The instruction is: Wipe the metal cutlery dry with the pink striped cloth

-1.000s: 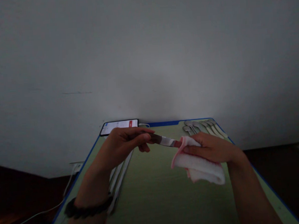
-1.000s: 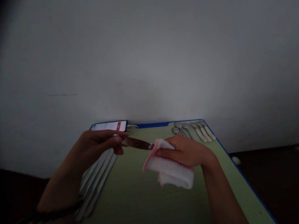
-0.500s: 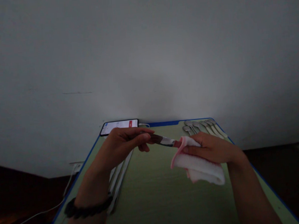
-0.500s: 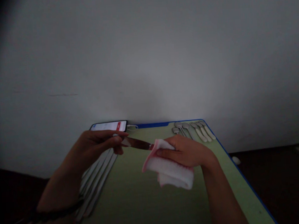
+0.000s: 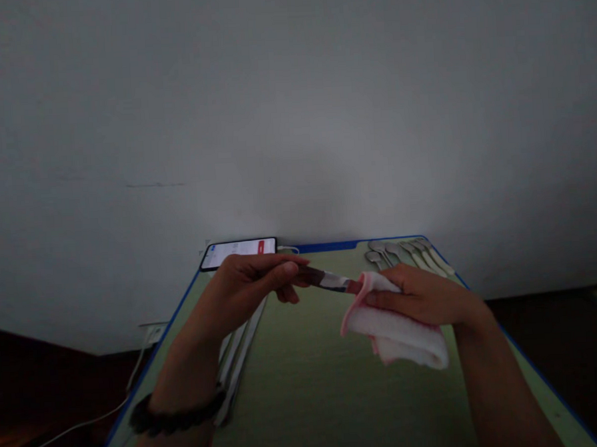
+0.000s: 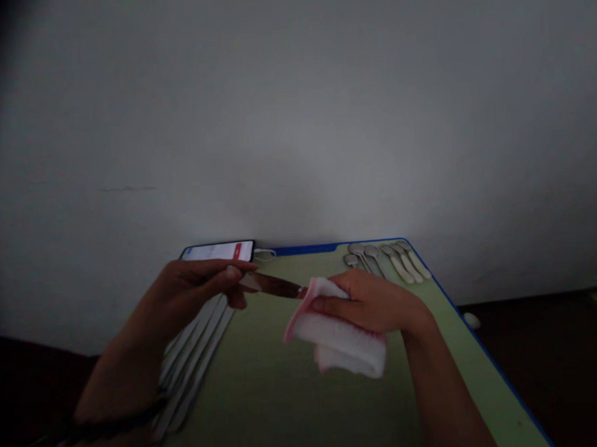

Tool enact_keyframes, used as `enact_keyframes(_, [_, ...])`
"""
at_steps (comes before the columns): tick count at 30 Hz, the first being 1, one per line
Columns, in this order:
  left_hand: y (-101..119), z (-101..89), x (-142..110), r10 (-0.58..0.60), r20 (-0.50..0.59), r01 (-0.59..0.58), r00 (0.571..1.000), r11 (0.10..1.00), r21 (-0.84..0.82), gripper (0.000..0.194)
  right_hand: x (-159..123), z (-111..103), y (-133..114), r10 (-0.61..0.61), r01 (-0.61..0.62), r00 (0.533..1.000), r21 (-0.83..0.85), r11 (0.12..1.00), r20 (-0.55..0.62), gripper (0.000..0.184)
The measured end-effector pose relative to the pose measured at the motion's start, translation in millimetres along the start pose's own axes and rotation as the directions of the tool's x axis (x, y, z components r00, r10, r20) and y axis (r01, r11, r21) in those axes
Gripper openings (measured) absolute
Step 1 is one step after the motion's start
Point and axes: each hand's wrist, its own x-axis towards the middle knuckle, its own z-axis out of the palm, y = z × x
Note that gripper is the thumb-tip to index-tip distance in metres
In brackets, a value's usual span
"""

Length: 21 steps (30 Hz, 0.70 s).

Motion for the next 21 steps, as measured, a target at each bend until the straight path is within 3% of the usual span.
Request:
enact_keyframes(7, [-1.7, -0.3, -0.8, -0.017, -0.006, 0.018, 1.000, 1.000, 0.024, 0.019, 0.9, 0.6, 0.3, 0.002, -0.002, 1.000, 0.018, 1.000, 0.005, 0.037])
enact_keyframes(16, [-6.3, 2.4, 2.3, -0.009, 0.104, 0.005, 0.995, 0.999, 0.040, 0.019, 9.3, 8.3, -3.0, -0.054, 0.055, 0.998, -0.033, 0.998, 0.038, 0.035])
enact_keyframes(21, [-3.1, 5.9, 3.3, -0.019, 0.259, 0.004, 0.966, 0.998, 0.059, 0.020, 16.7, 14.9, 0.4, -0.079, 0.079, 0.997, -0.132, 0.988, 0.007, 0.037])
